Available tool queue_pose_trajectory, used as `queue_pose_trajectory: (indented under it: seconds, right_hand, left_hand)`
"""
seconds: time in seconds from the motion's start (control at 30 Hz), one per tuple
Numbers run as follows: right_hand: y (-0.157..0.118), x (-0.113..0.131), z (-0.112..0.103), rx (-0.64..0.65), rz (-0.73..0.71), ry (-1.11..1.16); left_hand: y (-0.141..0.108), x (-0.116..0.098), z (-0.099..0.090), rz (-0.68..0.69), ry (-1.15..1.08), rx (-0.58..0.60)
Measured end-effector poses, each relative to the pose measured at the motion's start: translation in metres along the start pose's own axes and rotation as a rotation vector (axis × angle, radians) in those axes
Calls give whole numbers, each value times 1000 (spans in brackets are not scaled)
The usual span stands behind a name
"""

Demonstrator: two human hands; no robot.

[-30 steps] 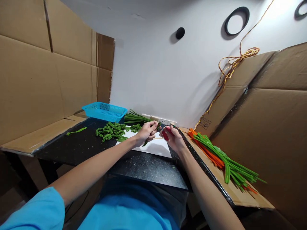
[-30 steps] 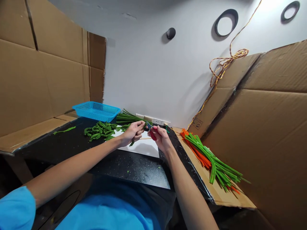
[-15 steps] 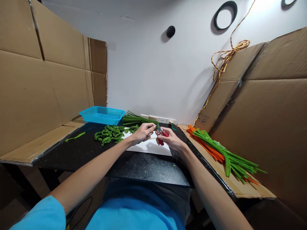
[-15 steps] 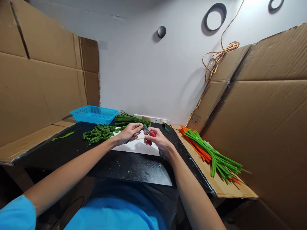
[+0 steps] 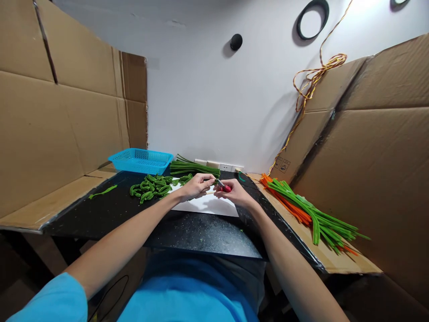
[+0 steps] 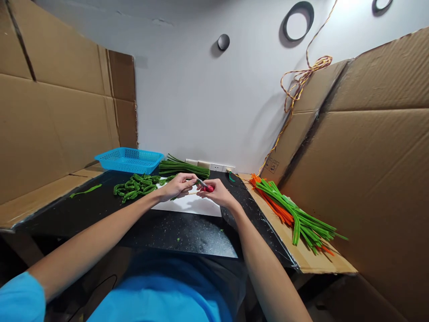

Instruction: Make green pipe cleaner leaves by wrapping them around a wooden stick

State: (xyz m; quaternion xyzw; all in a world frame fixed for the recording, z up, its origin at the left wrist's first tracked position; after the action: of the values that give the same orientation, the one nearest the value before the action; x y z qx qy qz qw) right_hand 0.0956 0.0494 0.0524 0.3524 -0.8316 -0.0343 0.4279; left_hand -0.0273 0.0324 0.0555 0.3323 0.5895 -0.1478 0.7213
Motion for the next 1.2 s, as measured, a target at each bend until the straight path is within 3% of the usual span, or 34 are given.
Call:
queue_pose_trajectory:
  seconds: [0.27,0.53,0.8,1.2]
  right_hand:
    - [-2,0,1,54,-33,-303]
    - [-4,0,7,107,-35,-461]
    - [-3,-3,2,0,-57,-718]
    - [-3,-16,-3,-27,93,-818]
  left_hand:
    - [2,-2,5,36,172,77]
    - [2,-17,-6,199,611,45]
    - [-2,-15,-19,184,980,-29]
    - [-1,-10,-23,135,1072,-52]
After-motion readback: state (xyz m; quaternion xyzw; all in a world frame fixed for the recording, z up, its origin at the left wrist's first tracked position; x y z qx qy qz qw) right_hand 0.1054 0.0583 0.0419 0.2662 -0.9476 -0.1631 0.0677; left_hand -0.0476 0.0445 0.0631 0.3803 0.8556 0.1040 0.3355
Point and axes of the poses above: each hand's wrist, its own y-axis towards the middle knuckle, its own z-axis out of the palm, x = y × z, the point moved 8 cm from there along y, towards the middle knuckle, and after that the axes turned 10 degrees about -y, right-handed, at the moved point
